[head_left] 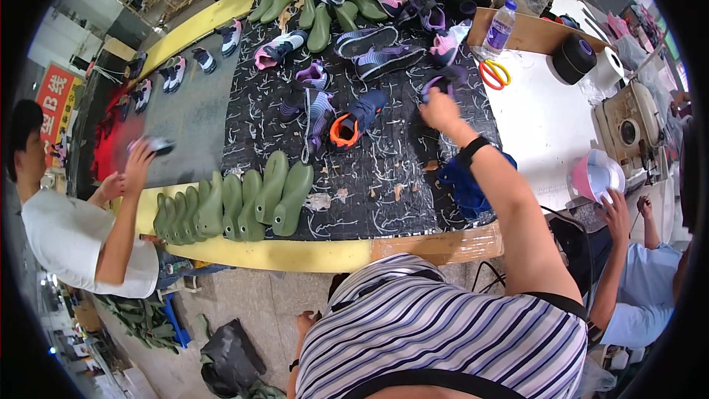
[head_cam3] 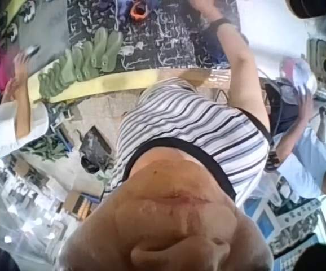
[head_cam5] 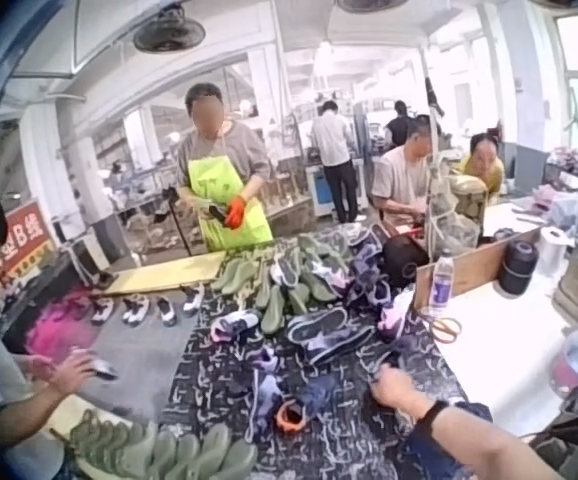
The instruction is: Arranging and sorting green shoe lasts on a factory floor.
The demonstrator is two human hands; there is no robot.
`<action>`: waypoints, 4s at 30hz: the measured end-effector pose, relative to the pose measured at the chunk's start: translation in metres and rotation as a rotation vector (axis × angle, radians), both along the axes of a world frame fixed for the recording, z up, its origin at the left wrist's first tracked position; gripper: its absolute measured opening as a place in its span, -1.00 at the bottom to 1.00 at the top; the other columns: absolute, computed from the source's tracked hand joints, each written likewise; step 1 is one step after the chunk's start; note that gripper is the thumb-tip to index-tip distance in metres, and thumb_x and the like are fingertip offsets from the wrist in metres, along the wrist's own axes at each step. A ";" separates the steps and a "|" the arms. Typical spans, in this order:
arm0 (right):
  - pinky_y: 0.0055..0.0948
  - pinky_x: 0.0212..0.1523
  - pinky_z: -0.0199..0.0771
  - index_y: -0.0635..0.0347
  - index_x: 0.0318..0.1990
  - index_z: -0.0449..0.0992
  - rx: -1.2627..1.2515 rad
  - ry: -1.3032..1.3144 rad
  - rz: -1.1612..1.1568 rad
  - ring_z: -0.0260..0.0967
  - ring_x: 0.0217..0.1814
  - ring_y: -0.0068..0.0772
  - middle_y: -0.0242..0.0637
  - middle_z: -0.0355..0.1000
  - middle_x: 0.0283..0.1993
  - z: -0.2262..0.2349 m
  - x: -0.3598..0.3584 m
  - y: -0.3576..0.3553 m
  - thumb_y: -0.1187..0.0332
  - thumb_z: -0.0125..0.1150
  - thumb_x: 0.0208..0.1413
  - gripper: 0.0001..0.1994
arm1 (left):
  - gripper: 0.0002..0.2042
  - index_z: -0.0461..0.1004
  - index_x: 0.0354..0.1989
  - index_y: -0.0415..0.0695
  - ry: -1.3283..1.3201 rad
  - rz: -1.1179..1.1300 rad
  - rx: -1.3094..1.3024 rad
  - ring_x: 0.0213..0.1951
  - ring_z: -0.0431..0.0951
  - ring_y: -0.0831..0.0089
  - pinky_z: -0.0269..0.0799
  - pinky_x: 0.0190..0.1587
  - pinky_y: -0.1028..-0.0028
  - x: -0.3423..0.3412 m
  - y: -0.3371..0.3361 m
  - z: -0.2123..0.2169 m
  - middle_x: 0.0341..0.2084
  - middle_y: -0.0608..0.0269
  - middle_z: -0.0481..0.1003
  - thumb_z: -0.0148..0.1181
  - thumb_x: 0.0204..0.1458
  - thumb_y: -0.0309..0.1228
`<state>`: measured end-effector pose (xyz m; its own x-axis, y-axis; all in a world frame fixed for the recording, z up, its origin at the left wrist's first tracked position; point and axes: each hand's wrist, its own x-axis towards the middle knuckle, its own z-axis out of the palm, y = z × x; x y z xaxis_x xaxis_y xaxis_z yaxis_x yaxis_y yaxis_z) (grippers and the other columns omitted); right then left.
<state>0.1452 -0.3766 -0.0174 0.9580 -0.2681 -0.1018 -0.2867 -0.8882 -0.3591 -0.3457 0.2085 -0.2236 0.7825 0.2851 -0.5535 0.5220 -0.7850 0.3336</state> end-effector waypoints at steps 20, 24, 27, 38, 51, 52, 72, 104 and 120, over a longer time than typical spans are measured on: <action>0.10 0.10 0.30 -0.12 0.17 0.30 -0.113 -0.274 -0.188 0.12 0.22 0.28 0.08 0.13 0.18 0.020 0.105 -0.068 0.07 0.25 0.01 -0.46 | -0.66 0.62 -0.33 -0.12 0.120 0.086 0.063 -0.17 0.58 0.12 0.48 -0.11 0.25 -0.052 -0.028 0.030 -0.31 0.04 0.59 0.20 -0.11 -0.09; 0.01 0.00 0.42 0.03 0.14 0.35 -0.176 -0.199 -0.168 0.24 0.10 0.33 0.15 0.17 0.13 -0.009 0.103 -0.087 0.00 0.23 0.01 -0.44 | -0.70 0.63 -0.33 0.00 0.176 0.219 -0.054 -0.18 0.59 0.18 0.49 -0.13 0.27 -0.060 -0.040 0.023 -0.27 0.13 0.59 0.20 -0.08 -0.06; 0.01 -0.08 0.47 0.14 0.10 0.37 -0.079 -0.194 -0.202 0.30 0.03 0.30 0.14 0.25 0.06 -0.021 0.086 -0.077 0.03 0.19 0.04 -0.47 | -0.68 0.63 -0.32 -0.02 0.197 0.166 -0.013 -0.19 0.58 0.16 0.49 -0.15 0.25 -0.052 -0.051 0.027 -0.26 0.11 0.58 0.20 -0.06 -0.04; -0.05 -0.17 0.51 0.37 -0.29 0.55 0.092 -0.197 0.136 0.47 -0.19 0.14 0.19 0.41 -0.16 -0.010 0.078 0.061 -0.04 0.16 0.00 -0.49 | -0.68 0.55 -0.20 -0.24 0.000 0.141 -0.093 -0.27 0.61 0.19 0.49 -0.19 0.35 0.082 -0.085 0.108 -0.39 -0.04 0.59 0.26 -0.09 -0.29; -0.17 0.04 0.39 0.26 0.04 0.40 0.456 -0.168 0.687 0.37 0.04 0.09 0.09 0.27 0.10 -0.009 0.070 0.109 0.05 0.24 0.03 -0.47 | -0.66 0.54 -0.17 -0.27 -0.009 0.349 -0.106 -0.22 0.60 0.20 0.49 -0.13 0.35 0.040 -0.098 0.119 -0.33 -0.06 0.59 0.29 -0.08 -0.30; -0.19 0.11 0.34 0.30 0.19 0.23 0.506 -0.143 0.677 0.32 0.12 0.08 0.12 0.21 0.17 -0.011 0.067 0.107 0.07 0.23 0.05 -0.36 | -0.66 0.55 -0.19 -0.25 -0.002 0.424 -0.147 -0.21 0.59 0.17 0.48 -0.13 0.33 0.034 -0.099 0.117 -0.33 -0.04 0.59 0.28 -0.09 -0.28; -0.38 0.10 0.29 0.50 0.15 0.24 0.475 -0.147 0.760 0.32 0.06 -0.30 0.01 0.37 0.06 -0.017 0.018 0.087 0.25 0.03 0.27 -0.53 | -0.61 0.58 -0.52 -0.15 0.064 0.300 0.056 -0.40 0.55 0.00 0.47 -0.30 0.15 -0.145 -0.136 0.007 -0.49 0.03 0.56 0.19 -0.14 -0.01; -0.06 -0.07 0.38 0.38 -0.13 0.45 -0.584 0.706 2.451 0.35 -0.02 0.18 0.19 0.42 -0.16 -0.154 -0.506 0.626 0.02 0.06 0.16 -0.52 | -0.56 0.59 -0.32 -0.28 -0.609 1.806 -0.450 -0.37 0.59 0.15 0.49 -0.30 0.18 -0.388 -0.256 -0.041 -0.52 -0.07 0.55 0.04 0.09 -0.07; -0.12 -0.06 0.40 0.19 -0.14 0.55 -0.760 0.951 2.810 0.42 -0.05 0.15 0.07 0.48 -0.09 -0.224 -0.623 0.928 0.09 -0.01 0.15 -0.63 | -0.64 0.55 -0.27 -0.32 -0.220 2.157 -0.375 -0.19 0.56 -0.07 0.42 -0.17 0.20 -0.406 -0.024 0.002 -0.31 -0.28 0.52 0.17 -0.08 -0.23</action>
<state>-0.4776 0.5512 -0.2417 -0.7329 0.0780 -0.6759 0.6060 0.5265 -0.5963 -0.7516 0.1844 -0.2214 -0.4516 0.4874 -0.7473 0.2017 0.8717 0.4465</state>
